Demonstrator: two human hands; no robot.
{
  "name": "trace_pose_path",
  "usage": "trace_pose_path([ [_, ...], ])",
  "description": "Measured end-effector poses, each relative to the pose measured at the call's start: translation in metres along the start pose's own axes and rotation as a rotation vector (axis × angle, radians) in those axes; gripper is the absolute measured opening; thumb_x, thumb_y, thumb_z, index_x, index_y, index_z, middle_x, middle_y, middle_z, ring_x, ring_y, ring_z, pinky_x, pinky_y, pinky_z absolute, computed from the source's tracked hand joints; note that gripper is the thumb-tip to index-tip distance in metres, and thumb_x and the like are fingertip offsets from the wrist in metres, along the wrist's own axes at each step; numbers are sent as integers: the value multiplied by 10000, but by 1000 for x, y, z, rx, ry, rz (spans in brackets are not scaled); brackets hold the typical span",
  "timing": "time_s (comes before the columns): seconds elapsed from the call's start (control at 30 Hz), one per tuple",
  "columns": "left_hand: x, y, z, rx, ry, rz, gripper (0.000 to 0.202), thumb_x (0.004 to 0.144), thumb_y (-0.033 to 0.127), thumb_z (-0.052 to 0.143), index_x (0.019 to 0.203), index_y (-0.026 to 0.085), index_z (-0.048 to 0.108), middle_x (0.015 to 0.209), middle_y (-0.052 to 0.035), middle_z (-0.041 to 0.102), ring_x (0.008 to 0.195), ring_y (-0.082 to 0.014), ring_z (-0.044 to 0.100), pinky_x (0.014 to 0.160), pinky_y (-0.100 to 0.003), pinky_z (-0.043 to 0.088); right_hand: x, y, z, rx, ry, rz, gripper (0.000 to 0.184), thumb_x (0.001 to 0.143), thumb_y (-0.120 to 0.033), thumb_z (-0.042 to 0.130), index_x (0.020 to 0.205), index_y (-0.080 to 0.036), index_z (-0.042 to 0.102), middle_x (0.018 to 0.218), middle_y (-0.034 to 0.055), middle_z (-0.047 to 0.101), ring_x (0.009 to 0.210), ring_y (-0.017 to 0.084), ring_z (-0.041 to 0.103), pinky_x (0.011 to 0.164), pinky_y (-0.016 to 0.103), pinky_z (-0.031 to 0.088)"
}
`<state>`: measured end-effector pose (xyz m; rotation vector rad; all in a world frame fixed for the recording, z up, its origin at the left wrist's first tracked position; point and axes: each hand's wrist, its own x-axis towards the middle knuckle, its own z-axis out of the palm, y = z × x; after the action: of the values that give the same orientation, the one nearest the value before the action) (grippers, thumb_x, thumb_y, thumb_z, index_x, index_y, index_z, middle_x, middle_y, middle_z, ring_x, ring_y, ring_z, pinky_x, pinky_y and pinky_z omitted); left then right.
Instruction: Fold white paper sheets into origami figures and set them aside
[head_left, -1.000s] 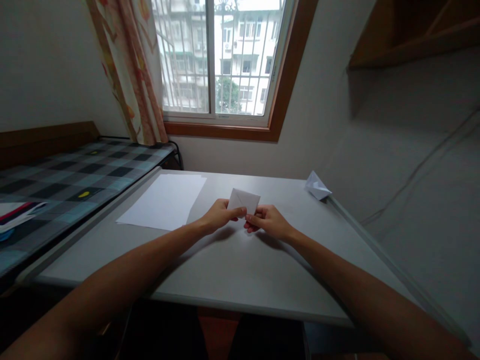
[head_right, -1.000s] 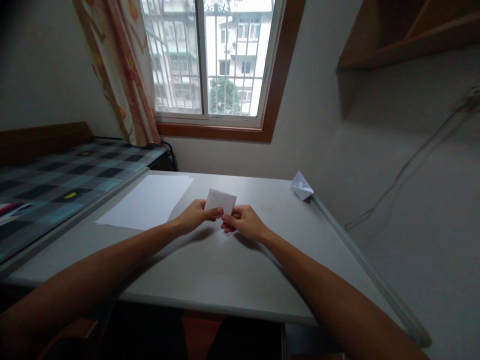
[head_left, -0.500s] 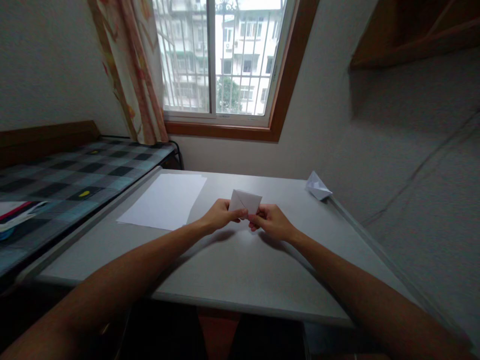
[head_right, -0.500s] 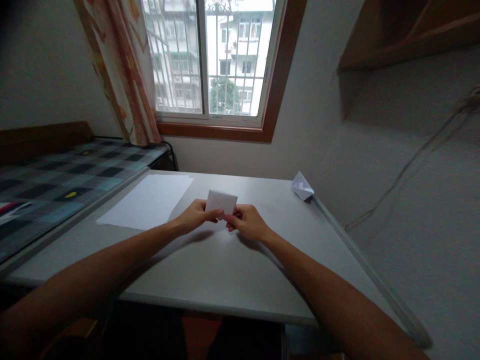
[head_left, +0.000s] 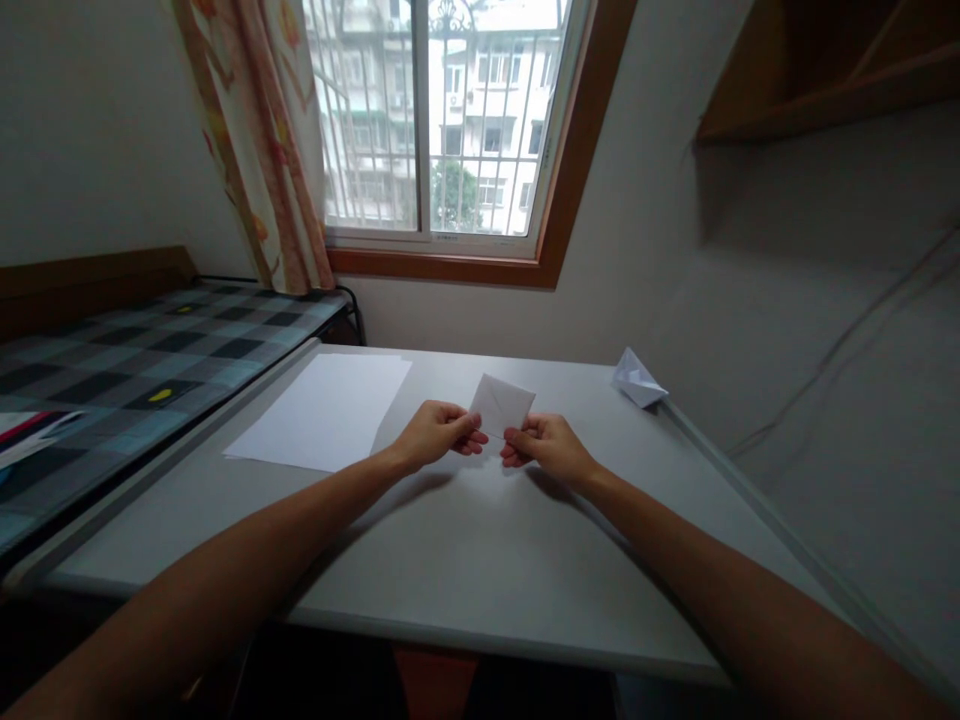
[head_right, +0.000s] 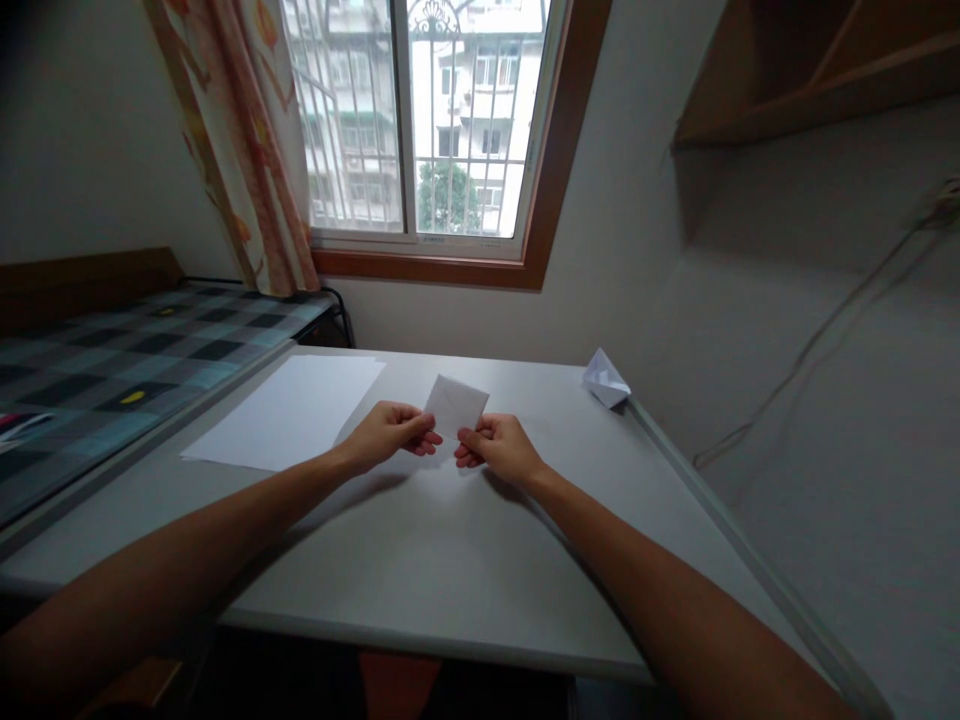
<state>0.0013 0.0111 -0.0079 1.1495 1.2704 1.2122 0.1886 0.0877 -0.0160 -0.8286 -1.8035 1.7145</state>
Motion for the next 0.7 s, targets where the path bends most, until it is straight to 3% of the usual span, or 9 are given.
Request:
trace_pose_path([
  [0.13, -1, 0, 0, 37, -21, -26, 312, 777, 368, 675, 711, 67, 625, 731, -123, 709, 553, -115, 640, 561, -238, 514, -1, 0, -5, -40, -78, 31, 418, 649, -482, 751, 785, -110, 619, 690, 90, 678, 575, 158, 647, 558, 281, 526],
  [0.27, -1, -2, -2, 95, -94, -49, 296, 782, 358, 666, 701, 77, 617, 720, -118, 707, 537, -107, 630, 539, -226, 504, 0, -5, -12, -176, 38, -112, 429, 677, -523, 704, 762, -105, 654, 639, 53, 648, 552, 133, 597, 543, 260, 495],
  [0.37, -2, -1, -2, 173, -117, 10, 296, 788, 367, 650, 713, 82, 620, 724, -112, 702, 577, -118, 641, 558, -233, 511, 1, -7, -15, -165, 100, -153, 427, 641, -522, 726, 728, -108, 665, 628, 43, 637, 556, 127, 573, 560, 267, 487],
  [0.47, -3, 1, -1, 188, -126, 112, 295, 793, 374, 632, 864, 89, 659, 791, -98, 701, 672, -132, 655, 611, -243, 523, 2, -6, -13, -119, 94, -155, 429, 613, -533, 739, 700, -121, 657, 624, 40, 635, 562, 132, 570, 570, 278, 484],
  [0.57, -3, 4, -1, 183, -55, 200, 337, 797, 396, 613, 931, 94, 676, 778, -76, 689, 650, -120, 628, 585, -229, 502, 1, -3, -9, -94, 31, -139, 433, 617, -536, 735, 727, -125, 655, 665, 49, 647, 587, 142, 583, 593, 288, 485],
  [0.7, -3, 3, -3, 336, 81, 265, 334, 776, 409, 624, 768, 82, 696, 601, -39, 633, 515, -90, 541, 482, -191, 403, 0, -5, -5, -147, -69, -144, 408, 674, -511, 702, 783, -121, 653, 695, 44, 637, 596, 128, 567, 581, 267, 458],
])
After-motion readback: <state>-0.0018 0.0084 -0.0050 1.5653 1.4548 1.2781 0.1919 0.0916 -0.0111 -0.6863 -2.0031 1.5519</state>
